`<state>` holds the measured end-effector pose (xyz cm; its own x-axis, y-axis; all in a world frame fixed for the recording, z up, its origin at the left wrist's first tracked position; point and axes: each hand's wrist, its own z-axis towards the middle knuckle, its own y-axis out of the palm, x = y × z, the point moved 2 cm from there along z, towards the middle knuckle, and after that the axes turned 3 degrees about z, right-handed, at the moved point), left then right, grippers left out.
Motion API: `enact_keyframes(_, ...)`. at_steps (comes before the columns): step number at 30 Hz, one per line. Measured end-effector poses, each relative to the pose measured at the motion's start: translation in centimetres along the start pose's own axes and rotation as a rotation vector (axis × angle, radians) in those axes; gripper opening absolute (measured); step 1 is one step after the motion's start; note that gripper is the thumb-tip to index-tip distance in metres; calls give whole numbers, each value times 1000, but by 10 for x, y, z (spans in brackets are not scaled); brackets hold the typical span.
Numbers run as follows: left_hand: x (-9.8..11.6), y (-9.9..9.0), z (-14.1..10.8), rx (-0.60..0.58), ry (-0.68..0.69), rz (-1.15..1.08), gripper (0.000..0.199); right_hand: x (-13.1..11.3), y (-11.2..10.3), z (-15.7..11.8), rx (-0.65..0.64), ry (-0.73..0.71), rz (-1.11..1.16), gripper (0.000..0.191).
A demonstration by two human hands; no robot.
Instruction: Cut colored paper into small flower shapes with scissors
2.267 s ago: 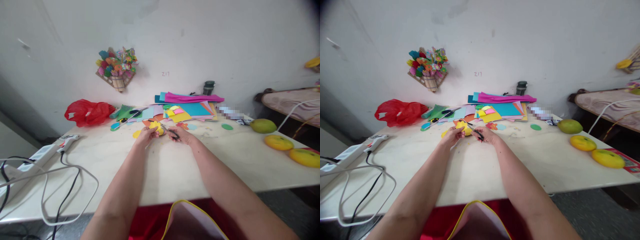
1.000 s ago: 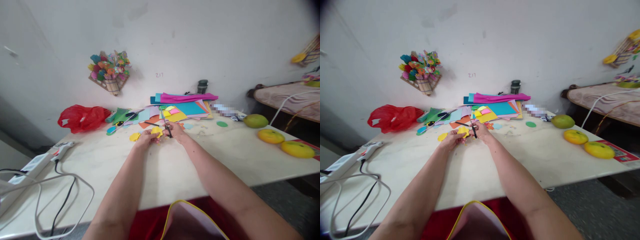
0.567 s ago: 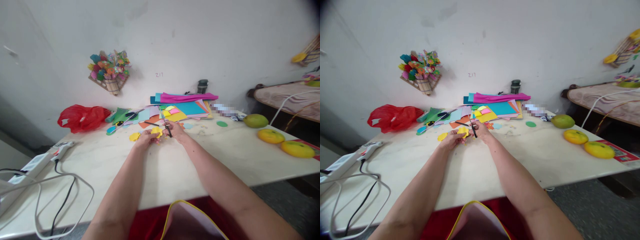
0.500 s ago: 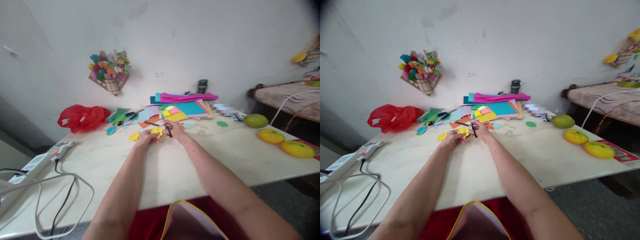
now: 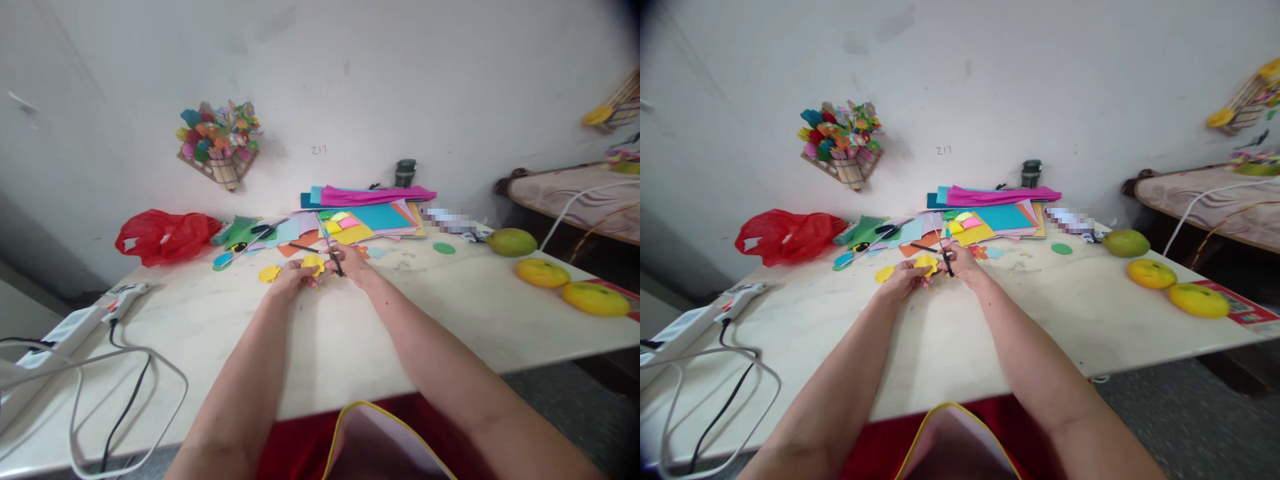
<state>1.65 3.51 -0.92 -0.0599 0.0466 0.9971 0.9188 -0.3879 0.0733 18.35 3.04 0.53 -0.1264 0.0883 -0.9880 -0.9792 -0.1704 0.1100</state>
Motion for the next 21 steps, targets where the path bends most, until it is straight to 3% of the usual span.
enact_keyframes(21,2,2,-1,-6,-13,4,27,1,0,1,-19,-18,-14,40)
